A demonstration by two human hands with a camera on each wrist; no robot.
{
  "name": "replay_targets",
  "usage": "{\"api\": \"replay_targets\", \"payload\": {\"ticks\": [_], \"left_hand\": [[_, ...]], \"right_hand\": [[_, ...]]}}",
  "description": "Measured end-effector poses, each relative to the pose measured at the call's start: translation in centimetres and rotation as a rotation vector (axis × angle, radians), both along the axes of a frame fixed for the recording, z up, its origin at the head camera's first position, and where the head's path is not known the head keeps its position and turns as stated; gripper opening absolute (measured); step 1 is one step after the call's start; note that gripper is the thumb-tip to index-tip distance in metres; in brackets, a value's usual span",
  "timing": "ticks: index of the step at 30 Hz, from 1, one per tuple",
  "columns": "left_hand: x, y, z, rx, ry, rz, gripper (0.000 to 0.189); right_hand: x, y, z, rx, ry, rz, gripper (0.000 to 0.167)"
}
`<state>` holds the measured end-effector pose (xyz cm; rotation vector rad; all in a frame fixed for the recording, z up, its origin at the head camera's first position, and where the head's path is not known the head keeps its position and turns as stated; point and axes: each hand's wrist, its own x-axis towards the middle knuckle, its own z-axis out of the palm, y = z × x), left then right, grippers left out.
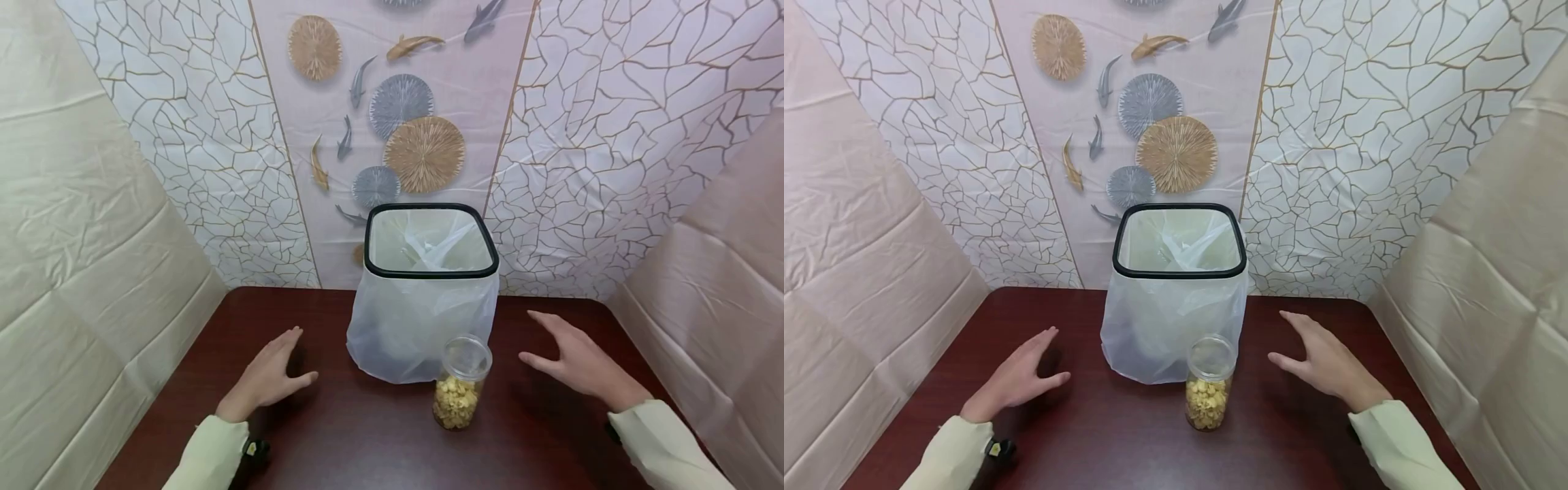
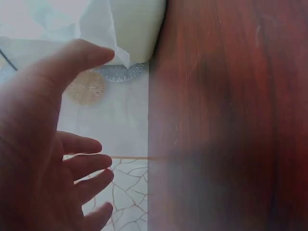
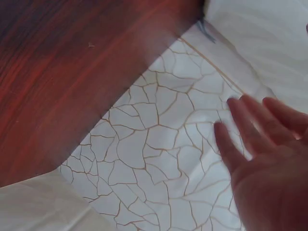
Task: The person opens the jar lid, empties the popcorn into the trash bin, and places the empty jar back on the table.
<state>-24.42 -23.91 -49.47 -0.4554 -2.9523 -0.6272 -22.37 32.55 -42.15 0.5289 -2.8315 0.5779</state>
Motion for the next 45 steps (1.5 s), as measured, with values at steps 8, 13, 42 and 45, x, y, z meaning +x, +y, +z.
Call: {"api": "replay_targets", "payload": {"ticks": [8,13,42,45], "left_hand": [[3.0,-0.3,0.7,0.263,-0.051,-0.060,0.089],[4.7,1.5,1.4,0.395,0.008,-0.182,0.079],[2.7,21.2,-0.1,0.615,-0.170,-0.496,0.082],[2.1,22.7,-0.6,0.648,-0.149,-0.496,0.080]], "right_hand": [[2.1,-0.1,0.9,-0.112,0.169,0.095,0.081],[2.9,-1.0,1.4,-0.171,0.153,0.150,0.082],[1.0,-8.0,2.1,-0.181,0.060,0.345,0.082],[0.9,-8.4,2.0,-0.185,0.060,0.355,0.082]]}}
